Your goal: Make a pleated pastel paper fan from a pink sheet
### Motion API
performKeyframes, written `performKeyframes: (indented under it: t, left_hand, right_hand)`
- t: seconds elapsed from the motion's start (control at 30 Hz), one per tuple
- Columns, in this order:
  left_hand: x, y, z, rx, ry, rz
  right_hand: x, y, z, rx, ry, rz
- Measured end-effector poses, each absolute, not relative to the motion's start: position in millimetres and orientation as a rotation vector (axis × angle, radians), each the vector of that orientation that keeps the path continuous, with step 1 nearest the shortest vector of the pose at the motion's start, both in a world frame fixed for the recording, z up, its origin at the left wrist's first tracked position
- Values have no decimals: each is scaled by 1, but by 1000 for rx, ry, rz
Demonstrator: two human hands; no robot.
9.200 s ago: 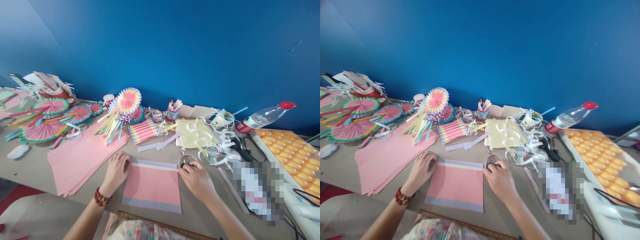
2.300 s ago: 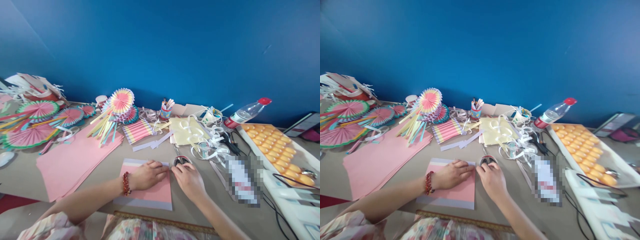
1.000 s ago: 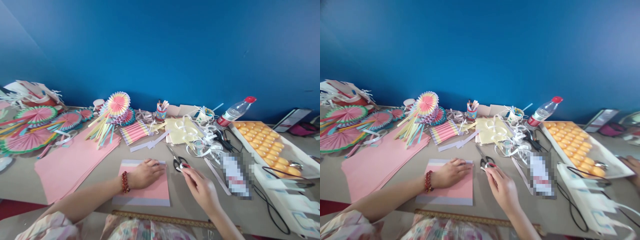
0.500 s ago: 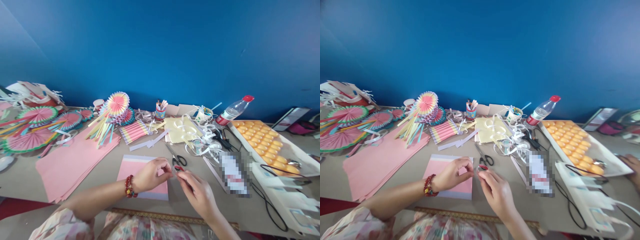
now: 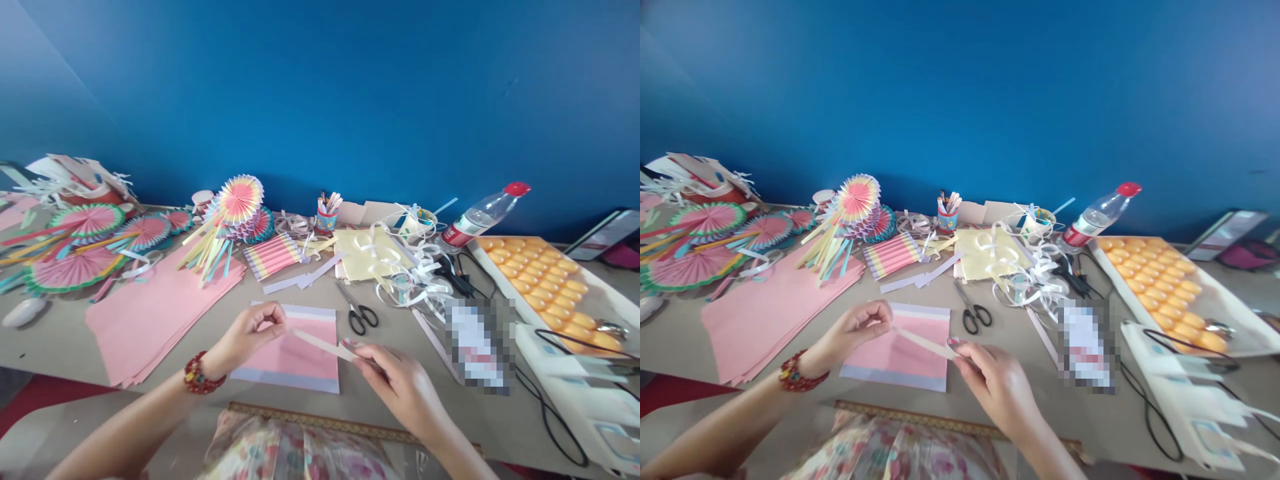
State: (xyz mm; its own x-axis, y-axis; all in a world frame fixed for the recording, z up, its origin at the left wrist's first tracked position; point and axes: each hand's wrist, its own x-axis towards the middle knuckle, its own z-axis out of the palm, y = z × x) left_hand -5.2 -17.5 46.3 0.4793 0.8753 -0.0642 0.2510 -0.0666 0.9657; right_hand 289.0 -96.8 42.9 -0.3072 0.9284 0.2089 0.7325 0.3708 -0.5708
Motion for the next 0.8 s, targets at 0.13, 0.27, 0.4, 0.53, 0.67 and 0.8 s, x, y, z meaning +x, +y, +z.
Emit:
performKeyframes:
  t: [0.13, 0.27, 0.4, 0.53, 0.67, 0.8]
  left_hand:
    - [-37, -35, 40, 1598, 1134, 611]
    - [-52, -54, 38, 1644, 1261, 530]
    - [-60, -66, 33, 1695, 1385, 461]
    - [-70, -71, 27, 1787, 1500, 456]
    - [-75, -73, 25, 1882, 1548, 406]
    - [-77, -76, 23, 1971, 1573, 376]
  right_hand:
    - [293, -102, 41, -1435, -2227, 375]
    - [293, -108, 37, -1432, -2297, 247]
    - [288, -117, 29, -1412, -2387, 249]
    - [283, -119, 26, -1421, -2433, 276]
    - [281, -114, 26, -1416, -2448, 208]
    - [277, -111, 23, -1383, -2473, 84]
